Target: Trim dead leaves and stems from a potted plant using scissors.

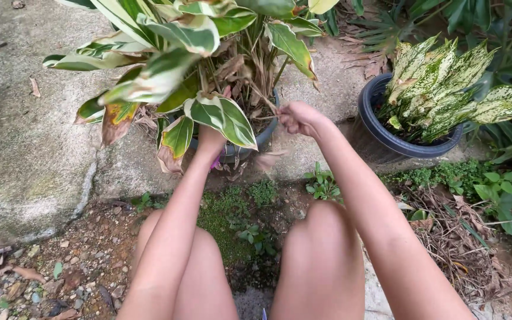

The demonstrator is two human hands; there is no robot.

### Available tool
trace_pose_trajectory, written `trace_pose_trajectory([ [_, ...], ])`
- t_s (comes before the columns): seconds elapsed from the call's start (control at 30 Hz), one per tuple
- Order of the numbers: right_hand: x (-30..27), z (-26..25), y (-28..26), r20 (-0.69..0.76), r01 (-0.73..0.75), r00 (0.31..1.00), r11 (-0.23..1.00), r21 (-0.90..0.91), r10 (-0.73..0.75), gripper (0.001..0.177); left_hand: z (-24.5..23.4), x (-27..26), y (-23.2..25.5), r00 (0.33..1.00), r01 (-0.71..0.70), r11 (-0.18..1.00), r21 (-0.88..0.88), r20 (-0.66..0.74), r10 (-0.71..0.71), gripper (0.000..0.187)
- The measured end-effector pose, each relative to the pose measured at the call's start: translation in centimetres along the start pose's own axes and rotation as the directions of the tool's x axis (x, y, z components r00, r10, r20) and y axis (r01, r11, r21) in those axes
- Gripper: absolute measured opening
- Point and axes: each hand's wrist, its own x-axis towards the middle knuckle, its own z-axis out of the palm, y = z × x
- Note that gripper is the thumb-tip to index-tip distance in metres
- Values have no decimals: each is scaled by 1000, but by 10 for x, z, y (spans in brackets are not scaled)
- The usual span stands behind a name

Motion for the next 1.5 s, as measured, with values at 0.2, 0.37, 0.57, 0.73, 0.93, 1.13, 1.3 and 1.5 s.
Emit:
trace_pose_trajectory([
  [0.2, -85, -37, -22, -203, 159, 951, 930, -332, -235, 22, 18, -1, -32, 996, -85, 990, -112, -28, 82, 46],
  [0.37, -121, -96, 58, -367, 80, 860, 803, -591, -356, 28, 60, -30, -18, 994, -103, 927, -362, -4, 108, 50],
  [0.57, -201, -84, 147, -522, 170, 607, 740, -651, -599, 22, 99, -34, 55, 742, 381, 915, 131, 547, -387, 39],
  [0.73, -243, -79, 184, -592, 176, 464, 724, -667, -659, 16, 103, -31, 75, 732, 385, 923, -16, 613, -295, 37],
  [0.93, -240, -153, 296, -766, -328, 409, 703, -631, -496, 18, 83, -33, 75, 725, 402, 905, -141, 652, -221, 39],
  [1.13, -294, -175, 360, -959, -545, 139, 790, -281, -246, 26, 103, -38, 64, 420, 277, 908, 315, 810, -410, 44],
  [1.3, -293, -149, 338, -866, -880, -77, 442, -173, -494, 40, 133, -41, 69, 600, 447, 894, -45, 756, -262, 40],
  [1.5, -203, -55, 184, -541, 15, 504, 634, -773, -673, 31, 99, -10, 43, 809, 494, 835, -245, 482, -337, 47],
])
